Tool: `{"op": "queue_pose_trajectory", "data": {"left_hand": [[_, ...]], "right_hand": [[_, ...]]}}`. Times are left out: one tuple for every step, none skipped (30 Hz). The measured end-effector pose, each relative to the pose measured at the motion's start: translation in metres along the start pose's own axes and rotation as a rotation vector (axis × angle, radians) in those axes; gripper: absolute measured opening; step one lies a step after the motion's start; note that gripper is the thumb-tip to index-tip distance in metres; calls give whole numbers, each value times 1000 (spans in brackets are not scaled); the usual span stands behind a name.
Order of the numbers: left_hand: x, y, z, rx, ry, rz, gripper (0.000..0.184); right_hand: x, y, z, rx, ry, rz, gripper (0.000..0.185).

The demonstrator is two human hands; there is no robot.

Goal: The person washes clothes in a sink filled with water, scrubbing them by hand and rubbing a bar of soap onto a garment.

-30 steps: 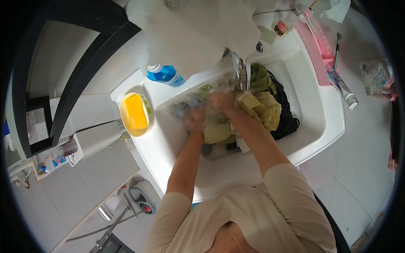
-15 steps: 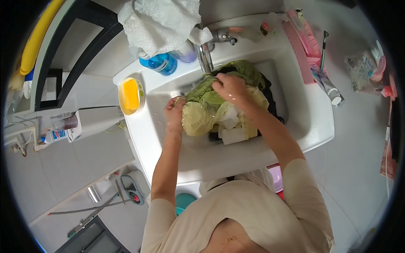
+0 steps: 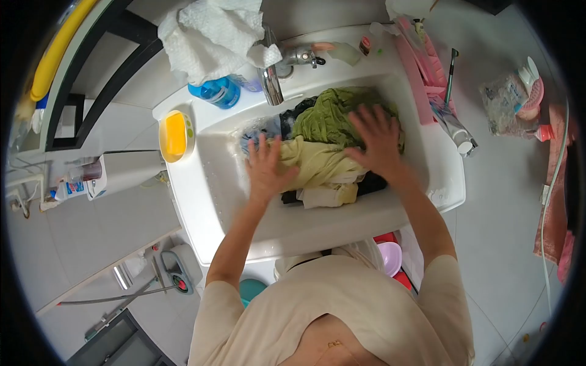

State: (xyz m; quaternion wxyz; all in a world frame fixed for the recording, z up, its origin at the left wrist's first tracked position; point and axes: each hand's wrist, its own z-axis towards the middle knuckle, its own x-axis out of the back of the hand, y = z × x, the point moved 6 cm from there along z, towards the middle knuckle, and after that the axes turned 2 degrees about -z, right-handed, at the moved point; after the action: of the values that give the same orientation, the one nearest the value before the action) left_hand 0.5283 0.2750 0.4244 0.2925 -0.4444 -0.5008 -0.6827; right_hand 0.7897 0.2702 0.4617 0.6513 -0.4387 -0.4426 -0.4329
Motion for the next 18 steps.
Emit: {"op": "queue_pose_trajectory", "data": {"left_hand": [[1, 25, 3, 14, -53, 99, 77], [-11, 33, 9, -32, -93, 130, 77], [-25, 36, 14, -76, -134, 159, 77], [-38, 34, 17, -117, -179, 188, 76], [-53, 26, 19, -139, -158, 236, 74], [-70, 16, 22, -161, -138, 283, 72], [-79, 10, 25, -183, -118, 329, 70], [-89, 1, 25, -172, -155, 251, 66], [-92, -7, 24, -162, -193, 172, 63], [-97, -14, 24, -155, -230, 96, 60], [-107, -22, 24, -168, -143, -18, 54], [-114, -29, 25, -184, -81, -86, 52], [-118, -32, 29, -186, -82, -92, 50], [-121, -35, 32, -183, -88, -90, 48], [-121, -36, 34, -186, -96, -90, 47], [-117, -36, 36, -193, -97, -87, 45], [-112, -35, 36, -208, -88, -89, 43], [-108, -31, 34, -219, -74, -92, 41]], "right_hand": [[-13, -10, 2, 5, -33, 15, 75], [-25, -23, 7, 13, -65, 29, 76], [-36, -32, 13, 22, -100, 44, 76], [-45, -36, 18, 24, -157, 25, 74], [-56, -39, 21, 23, -217, 10, 72], [-67, -39, 23, 21, -279, -6, 69], [-78, -37, 25, 44, -302, -18, 66], [-91, -34, 28, 68, -326, -29, 63], [-103, -31, 30, 91, -350, -39, 60], [-115, -28, 31, 125, -285, -12, 53], [-126, -24, 33, 158, -215, 12, 46], [-130, -20, 37, 192, -141, 33, 40], [-144, -15, 43, 151, -342, 10, 37], [-156, -13, 46, 108, -540, -14, 34], [-166, -8, 46, 67, -737, -39, 31], [-174, 0, 49, 6, -685, 15, 31], [-185, 6, 49, -51, -631, 69, 31], [-181, 6, 52, -103, -574, 121, 31]]}}
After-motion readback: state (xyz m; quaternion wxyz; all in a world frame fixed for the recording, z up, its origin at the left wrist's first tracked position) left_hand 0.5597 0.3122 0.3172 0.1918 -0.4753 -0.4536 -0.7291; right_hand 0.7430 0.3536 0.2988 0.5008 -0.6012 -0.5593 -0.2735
